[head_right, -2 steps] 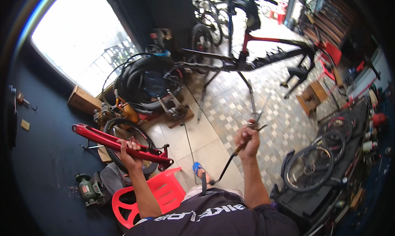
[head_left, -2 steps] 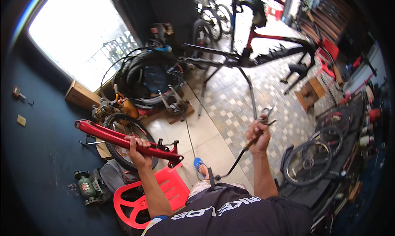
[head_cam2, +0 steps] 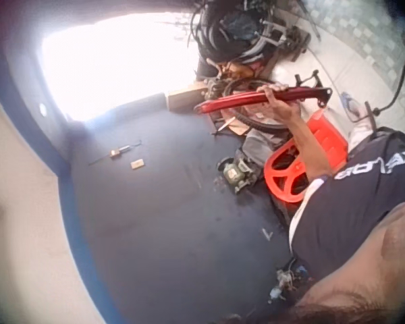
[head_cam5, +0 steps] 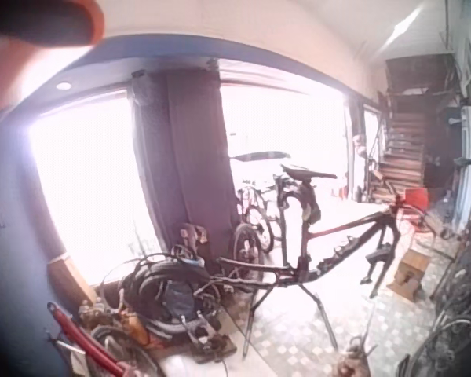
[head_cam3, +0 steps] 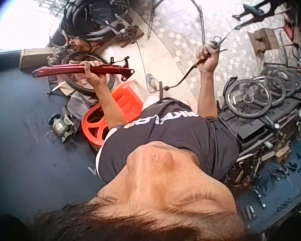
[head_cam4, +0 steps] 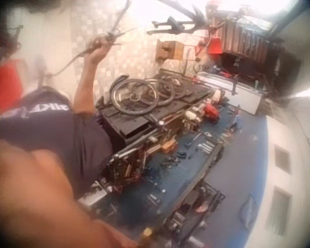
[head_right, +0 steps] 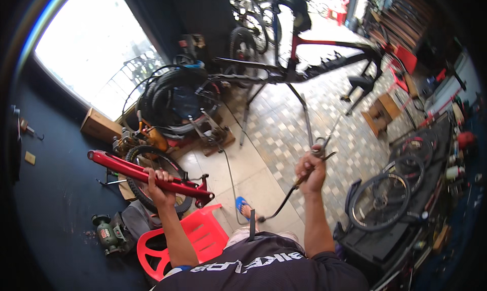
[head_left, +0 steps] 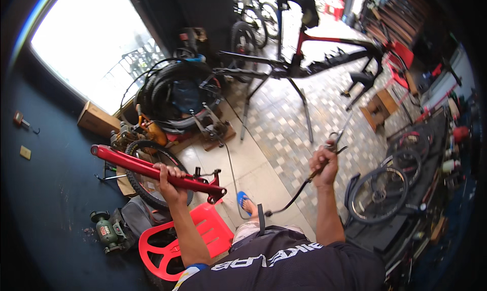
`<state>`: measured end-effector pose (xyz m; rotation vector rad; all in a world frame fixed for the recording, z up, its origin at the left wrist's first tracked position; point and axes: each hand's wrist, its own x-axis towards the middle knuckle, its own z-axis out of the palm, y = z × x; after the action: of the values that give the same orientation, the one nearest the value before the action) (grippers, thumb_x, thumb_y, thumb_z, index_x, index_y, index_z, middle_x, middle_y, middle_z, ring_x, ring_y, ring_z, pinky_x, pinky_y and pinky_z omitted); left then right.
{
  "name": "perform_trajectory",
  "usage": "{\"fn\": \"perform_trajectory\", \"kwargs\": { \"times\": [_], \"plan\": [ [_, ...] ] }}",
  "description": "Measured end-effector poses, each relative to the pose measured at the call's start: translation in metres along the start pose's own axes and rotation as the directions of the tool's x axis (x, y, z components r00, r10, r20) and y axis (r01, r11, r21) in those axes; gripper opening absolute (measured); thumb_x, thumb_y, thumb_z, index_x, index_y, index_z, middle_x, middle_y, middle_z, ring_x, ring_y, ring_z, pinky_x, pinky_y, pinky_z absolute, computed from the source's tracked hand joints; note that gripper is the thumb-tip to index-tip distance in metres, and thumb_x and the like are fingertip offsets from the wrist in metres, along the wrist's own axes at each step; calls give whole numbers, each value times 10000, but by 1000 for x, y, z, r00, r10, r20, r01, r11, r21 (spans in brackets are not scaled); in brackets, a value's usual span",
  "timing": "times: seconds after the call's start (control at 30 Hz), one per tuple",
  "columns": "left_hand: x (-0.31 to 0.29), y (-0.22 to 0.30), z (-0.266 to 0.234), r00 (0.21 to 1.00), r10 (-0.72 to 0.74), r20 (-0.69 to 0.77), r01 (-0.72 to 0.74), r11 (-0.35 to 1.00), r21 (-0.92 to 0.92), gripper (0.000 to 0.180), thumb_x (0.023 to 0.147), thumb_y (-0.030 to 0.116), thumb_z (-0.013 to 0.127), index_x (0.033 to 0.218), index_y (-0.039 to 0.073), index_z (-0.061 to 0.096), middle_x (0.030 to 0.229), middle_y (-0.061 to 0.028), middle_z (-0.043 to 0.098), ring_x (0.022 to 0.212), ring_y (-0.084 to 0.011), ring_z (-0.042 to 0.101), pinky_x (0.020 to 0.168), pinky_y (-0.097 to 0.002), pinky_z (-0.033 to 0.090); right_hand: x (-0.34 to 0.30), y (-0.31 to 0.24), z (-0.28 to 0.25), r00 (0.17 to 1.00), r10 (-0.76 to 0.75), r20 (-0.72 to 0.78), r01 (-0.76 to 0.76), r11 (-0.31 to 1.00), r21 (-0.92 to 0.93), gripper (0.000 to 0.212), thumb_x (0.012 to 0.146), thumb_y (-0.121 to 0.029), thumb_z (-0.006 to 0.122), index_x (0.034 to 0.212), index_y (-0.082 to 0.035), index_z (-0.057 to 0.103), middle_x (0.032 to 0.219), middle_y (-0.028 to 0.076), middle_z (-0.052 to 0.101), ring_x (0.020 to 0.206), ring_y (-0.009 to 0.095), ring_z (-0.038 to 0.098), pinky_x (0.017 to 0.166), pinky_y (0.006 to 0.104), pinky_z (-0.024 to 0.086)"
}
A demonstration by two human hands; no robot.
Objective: The person cleans a red bicycle fork by scrubbing it with a brush in a sink, rinsing it with water, and wiping it with a cloth. The person repeats this process multiple times, focusing on different parts of the fork.
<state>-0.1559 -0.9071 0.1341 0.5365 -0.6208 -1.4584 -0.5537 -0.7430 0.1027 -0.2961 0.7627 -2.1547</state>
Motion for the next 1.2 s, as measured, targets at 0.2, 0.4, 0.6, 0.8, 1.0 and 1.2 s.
{"fn": "perform_trajectory", "kwargs": {
  "times": [0.2, 0.4, 0.6, 0.8, 1.0, 1.2],
  "plan": [
    [-62, -113, 89, 961, -278, 2, 277, 959, 63, 161, 980, 183, 664, 953, 208, 507, 676, 39, 455, 581, -104, 475, 615, -307, 485, -102, -150, -87, 997, -66, 52, 69, 995, -72, 522, 1033, -549, 401, 1172, -70, 555, 658, 5, 386, 509, 128, 417, 483, 291, 378],
    [-114, -222, 150, 826, -553, 107, 538, 831, 142, 223, 924, 253, 734, 962, 190, 523, 749, 3, 538, 670, -161, 560, 664, -348, 514, -216, -209, -141, 996, 76, -51, -89, 933, -348, 578, 1012, -561, 468, 1212, -24, 550, 734, 7, 494, 573, 93, 470, 547, 242, 412],
    [-127, -341, 134, 501, -862, -77, 851, 475, 222, 348, 825, 334, 839, 906, 135, 565, 755, 23, 538, 656, -138, 557, 642, -285, 496, -305, -167, -150, 967, 141, -212, -253, 471, -845, 392, 988, -382, 621, 1152, -30, 677, 863, 56, 675, 690, 154, 627, 612, 299, 514],
    [-196, -380, 127, 555, -832, 4, 824, 550, 135, 139, 857, 118, 737, 823, 97, 603, 662, 0, 548, 614, -141, 534, 622, -308, 484, -324, -31, -167, 886, 25, -463, -445, -228, -866, 375, 961, -421, 570, 1097, -98, 703, 994, 207, 701, 933, 377, 684, 826, 485, 528],
    [-202, -350, 114, 657, -748, 95, 719, 660, 218, 107, 814, 55, 714, 849, 61, 613, 698, -26, 575, 644, -157, 562, 622, -320, 480, -297, 20, -99, 799, -164, -579, -601, -199, -774, 366, 965, -369, 573, 1046, -38, 705, 1029, 222, 710, 1011, 399, 677, 868, 510, 527],
    [-197, -327, 95, 627, -766, 142, 725, 640, 255, 105, 806, 45, 710, 854, 45, 618, 728, -27, 584, 662, -165, 580, 629, -319, 514, -292, 42, -75, 766, -108, -634, -642, -174, -747, 376, 949, -349, 596, 1038, -9, 730, 1099, 247, 698, 1052, 396, 672, 906, 491, 524]
  ]
}}
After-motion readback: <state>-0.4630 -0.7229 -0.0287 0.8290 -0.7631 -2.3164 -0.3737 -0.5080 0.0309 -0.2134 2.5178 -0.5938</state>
